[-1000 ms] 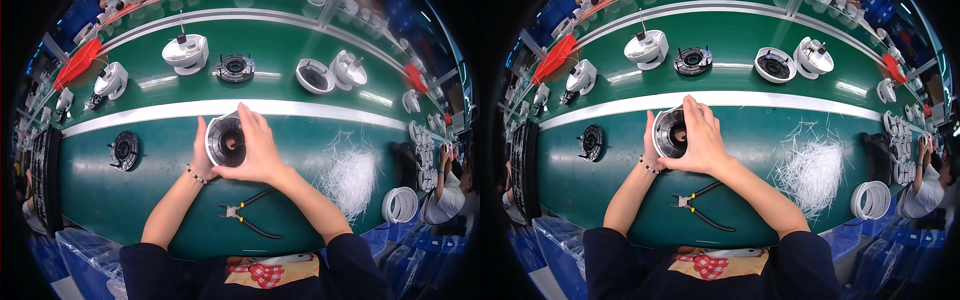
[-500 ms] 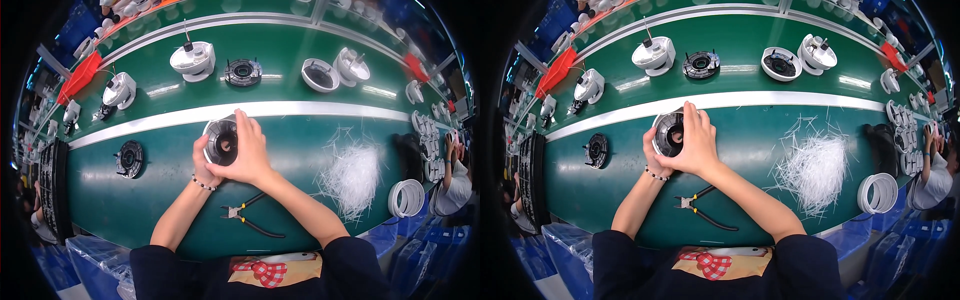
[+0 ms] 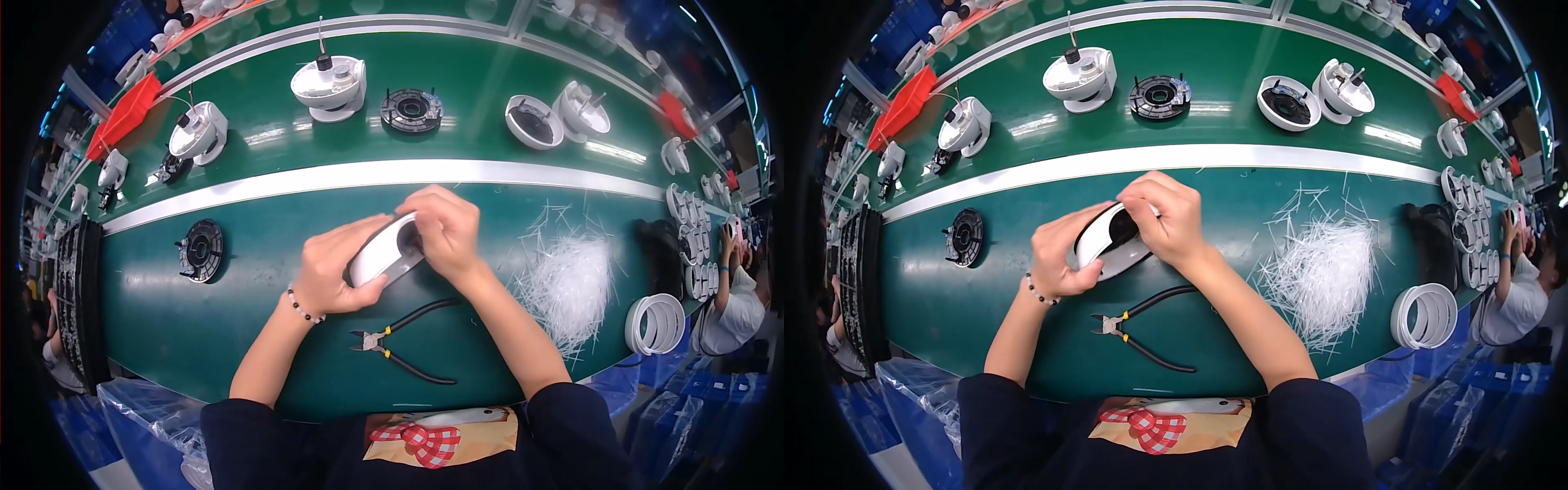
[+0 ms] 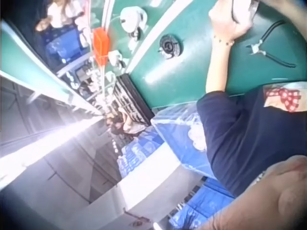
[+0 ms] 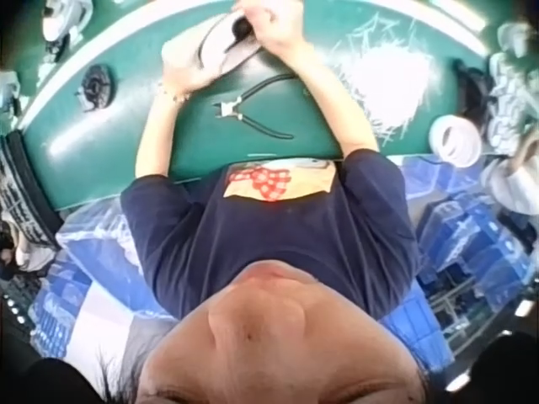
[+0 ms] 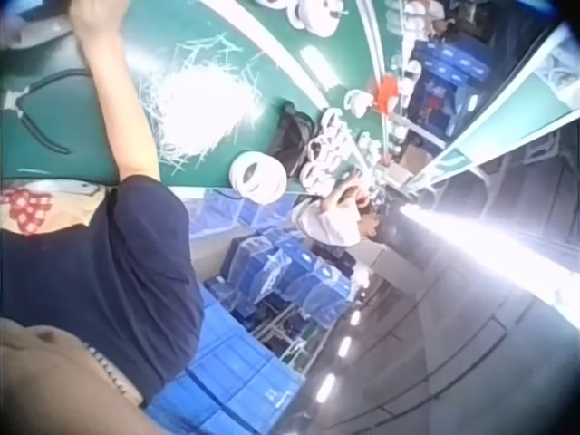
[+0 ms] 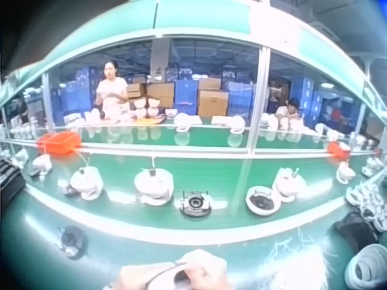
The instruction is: Assemble circular electronic components into white plastic housings on an assembly line and trim wires with diagonal cutters.
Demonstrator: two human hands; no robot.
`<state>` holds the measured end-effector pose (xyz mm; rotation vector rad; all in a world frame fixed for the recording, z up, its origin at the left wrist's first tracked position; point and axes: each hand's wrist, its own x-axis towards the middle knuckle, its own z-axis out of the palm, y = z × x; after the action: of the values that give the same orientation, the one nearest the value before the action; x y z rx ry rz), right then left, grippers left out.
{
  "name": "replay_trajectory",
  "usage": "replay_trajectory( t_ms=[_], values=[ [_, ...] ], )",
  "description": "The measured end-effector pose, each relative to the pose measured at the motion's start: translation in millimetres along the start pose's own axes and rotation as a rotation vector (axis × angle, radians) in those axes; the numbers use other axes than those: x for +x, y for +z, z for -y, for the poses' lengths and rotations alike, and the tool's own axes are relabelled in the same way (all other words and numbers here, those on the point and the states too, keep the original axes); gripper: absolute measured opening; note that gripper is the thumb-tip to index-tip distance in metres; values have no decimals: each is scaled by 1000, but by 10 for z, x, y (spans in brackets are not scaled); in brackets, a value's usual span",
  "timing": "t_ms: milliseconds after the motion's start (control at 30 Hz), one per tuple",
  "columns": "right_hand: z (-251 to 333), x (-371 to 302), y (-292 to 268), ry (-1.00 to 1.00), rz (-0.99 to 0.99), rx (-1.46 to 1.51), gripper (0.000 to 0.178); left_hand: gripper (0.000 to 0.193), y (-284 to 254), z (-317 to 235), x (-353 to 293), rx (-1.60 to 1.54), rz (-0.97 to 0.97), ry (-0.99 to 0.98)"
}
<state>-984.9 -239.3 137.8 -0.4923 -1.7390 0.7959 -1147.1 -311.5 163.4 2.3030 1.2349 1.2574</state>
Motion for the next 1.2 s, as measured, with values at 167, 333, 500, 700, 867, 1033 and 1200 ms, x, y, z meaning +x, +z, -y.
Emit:
replay_trajectory(
  t_ms=[167, 333, 500, 700, 867, 1033, 1200],
  values=[
    [78, -31, -100, -232, -56, -172, 38, 41, -51, -131, -9, 167, 49, 84],
    [136, -51, -131, -217, -39, -202, 31, 38, -66, -125, -37, 172, 89, 91],
    [125, -4, -144, 3, 18, -220, 17, 30, 3, -72, -53, 92, 68, -102],
    [-15, 69, -107, 257, 6, -214, 41, 28, 228, -152, -32, -367, -15, -452],
    [-227, 40, -106, 485, -92, -55, 45, 35, 324, 49, -104, -656, -216, -665],
    [-200, -46, -86, 532, -138, -5, 51, 40, 376, -14, -52, -735, -367, -618],
    [-337, -82, -86, 515, -234, 130, 53, 40, 475, 1, -146, -725, -365, -580]
  ],
)
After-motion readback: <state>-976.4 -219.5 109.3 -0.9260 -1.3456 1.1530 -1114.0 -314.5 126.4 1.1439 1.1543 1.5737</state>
